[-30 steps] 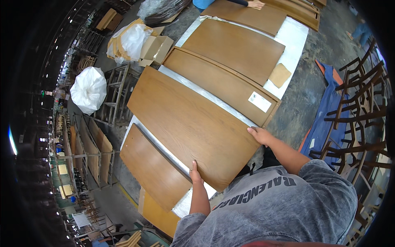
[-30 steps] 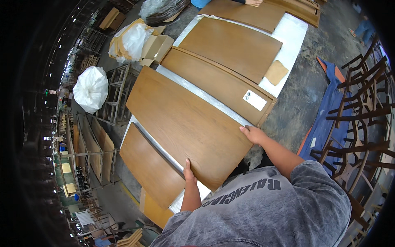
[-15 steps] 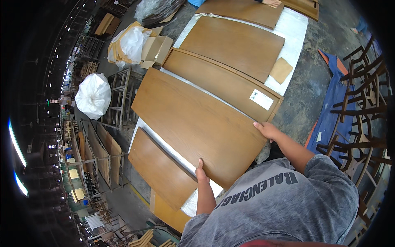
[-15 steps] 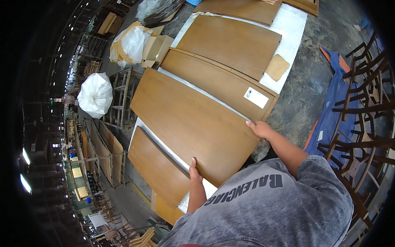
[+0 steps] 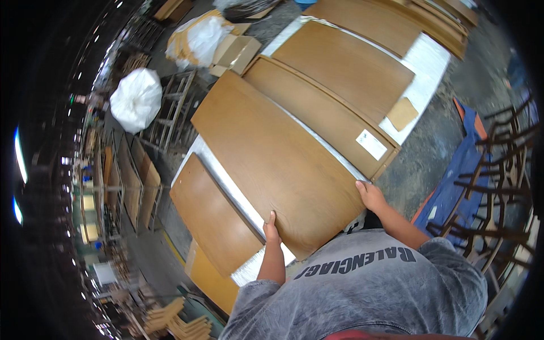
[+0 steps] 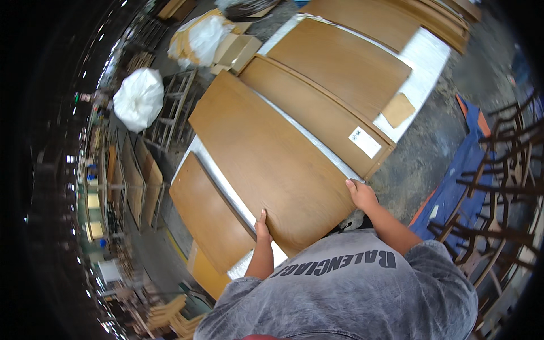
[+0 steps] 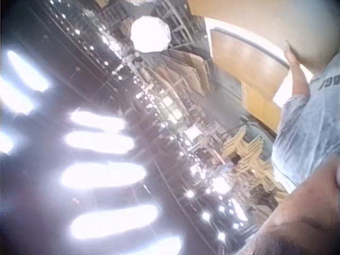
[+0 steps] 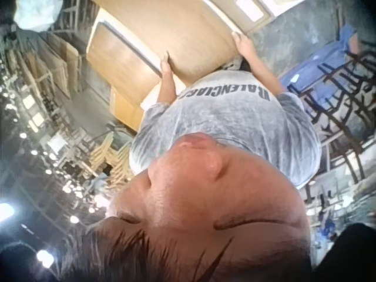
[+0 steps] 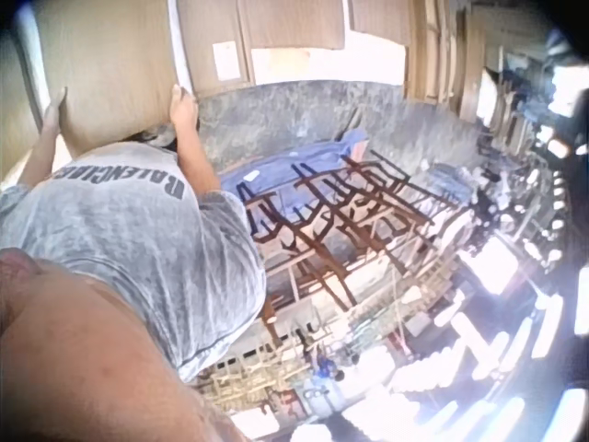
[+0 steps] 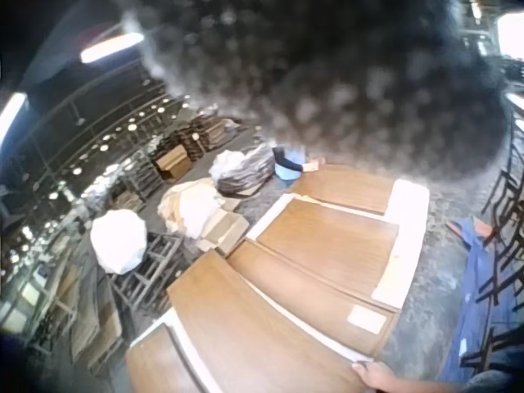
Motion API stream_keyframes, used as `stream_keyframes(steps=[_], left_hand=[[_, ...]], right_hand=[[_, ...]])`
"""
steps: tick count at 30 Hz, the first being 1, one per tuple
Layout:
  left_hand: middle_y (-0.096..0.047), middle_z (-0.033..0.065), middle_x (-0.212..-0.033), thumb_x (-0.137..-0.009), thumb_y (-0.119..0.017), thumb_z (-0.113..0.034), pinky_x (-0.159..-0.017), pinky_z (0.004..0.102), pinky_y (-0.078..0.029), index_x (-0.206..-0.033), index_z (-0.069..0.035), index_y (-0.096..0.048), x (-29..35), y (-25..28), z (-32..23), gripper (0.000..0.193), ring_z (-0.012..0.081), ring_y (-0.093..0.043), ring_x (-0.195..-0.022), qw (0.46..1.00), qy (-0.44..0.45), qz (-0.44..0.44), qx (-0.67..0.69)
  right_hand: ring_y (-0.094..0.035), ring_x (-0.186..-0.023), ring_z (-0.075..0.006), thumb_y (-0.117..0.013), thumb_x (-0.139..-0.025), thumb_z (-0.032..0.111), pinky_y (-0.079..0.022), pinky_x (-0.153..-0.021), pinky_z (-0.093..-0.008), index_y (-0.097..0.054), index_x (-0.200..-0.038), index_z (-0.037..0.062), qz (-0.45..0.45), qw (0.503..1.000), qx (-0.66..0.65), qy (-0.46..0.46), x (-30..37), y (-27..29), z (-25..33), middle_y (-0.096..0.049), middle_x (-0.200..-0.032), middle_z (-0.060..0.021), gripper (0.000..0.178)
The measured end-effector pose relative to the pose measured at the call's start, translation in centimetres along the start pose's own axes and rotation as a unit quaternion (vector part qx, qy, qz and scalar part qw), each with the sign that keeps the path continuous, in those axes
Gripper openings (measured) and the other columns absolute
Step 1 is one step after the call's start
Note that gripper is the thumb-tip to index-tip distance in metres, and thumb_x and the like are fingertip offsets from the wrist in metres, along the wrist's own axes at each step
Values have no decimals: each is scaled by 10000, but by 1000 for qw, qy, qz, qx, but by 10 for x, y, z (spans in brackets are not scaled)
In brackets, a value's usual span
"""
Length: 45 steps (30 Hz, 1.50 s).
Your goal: The person picks up a wooden panel, places it on a workbench, and sands its surface with a sanding block. They wipe the panel with a cloth and continue sanding multiple panels one at a time.
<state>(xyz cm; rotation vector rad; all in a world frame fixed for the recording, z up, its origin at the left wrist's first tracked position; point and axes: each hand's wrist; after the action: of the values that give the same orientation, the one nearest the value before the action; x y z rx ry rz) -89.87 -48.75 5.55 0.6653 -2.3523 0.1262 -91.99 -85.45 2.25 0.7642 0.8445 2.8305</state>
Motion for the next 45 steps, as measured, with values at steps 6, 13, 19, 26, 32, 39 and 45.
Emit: stream_keyframes(steps=[6, 13, 19, 26, 32, 39, 45], left_hand=[[-655, 210, -1304, -919, -797, -338, -1015, 395, -522, -1397, 111, -513, -16, 29, 6, 714, 304, -651, -1170, 998, -46, 34, -7], [-655, 266, -1275, -990, -548, -655, -994, 400, -523, -1392, 113, -513, -24, 82, 36, 867, 315, -661, -1156, 991, -6, 36, -127], [-582, 263, -1385, -1017, -551, -595, -954, 434, -541, -1482, 92, -399, 5, 78, 87, 844, 331, -621, -1219, 981, -53, 188, 13], [-586, 304, -1373, -1015, -536, -612, -1004, 451, -519, -1499, 102, -372, -2, 72, 86, 878, 343, -627, -1217, 966, -49, 246, -62], [-644, 243, -1295, -1034, -494, -604, -923, 440, -537, -1384, 85, -524, -5, 125, 91, 774, 320, -649, -1158, 955, -36, 264, -128], [-726, 167, -991, -1038, -536, -475, -606, 402, -570, -1139, 50, -651, 27, 237, 114, 547, 250, -712, -786, 994, 23, 53, -94], [-711, 168, -692, -958, -564, -251, -619, 403, -556, -840, 25, -708, 21, 344, 107, 332, 253, -703, -616, 962, -85, -261, 1]], right_hand=[[-623, -1148, -511, -387, -1058, 591, -492, -1004, -524, -702, -1237, -1, -2, 998, 68, 13, -1, -13, 8, -676, -1158, -334, 694], [-605, -1134, -548, -350, -1073, 584, -476, -1003, -554, -692, -1224, -34, -8, 975, 210, 66, -5, -11, 22, -666, -1147, -360, 722], [-604, -1165, -533, -331, -1055, 653, -471, -1017, -545, -683, -1243, -38, -2, 954, 298, 38, -27, -13, 43, -666, -1178, -358, 798], [-623, -1158, -514, -283, -1048, 683, -480, -1006, -541, -671, -1256, -60, -93, 943, 318, -21, -34, -5, 48, -676, -1162, -361, 864], [-551, -1301, -469, -440, -1060, 496, -468, -1014, -586, -580, -1330, 19, -209, 919, 333, -39, 18, -87, 83, -613, -1371, -264, 566], [-324, -1492, -468, -603, -996, 367, -278, -1205, -595, -445, -1530, 22, -278, 857, 396, 177, 70, -91, 36, -361, -1618, -254, 655], [-387, -1448, -461, -643, -978, 245, -334, -1185, -533, -471, -1491, -35, -219, 902, 322, 187, 119, -108, 32, -415, -1573, -265, 609]])
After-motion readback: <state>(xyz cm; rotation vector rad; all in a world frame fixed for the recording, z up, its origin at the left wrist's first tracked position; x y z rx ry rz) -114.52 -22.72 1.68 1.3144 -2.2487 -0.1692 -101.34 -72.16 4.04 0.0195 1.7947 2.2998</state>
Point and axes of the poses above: each hand's wrist, its own x-axis away from the middle knuckle, its own y-axis out of the back of the hand, z = x × y
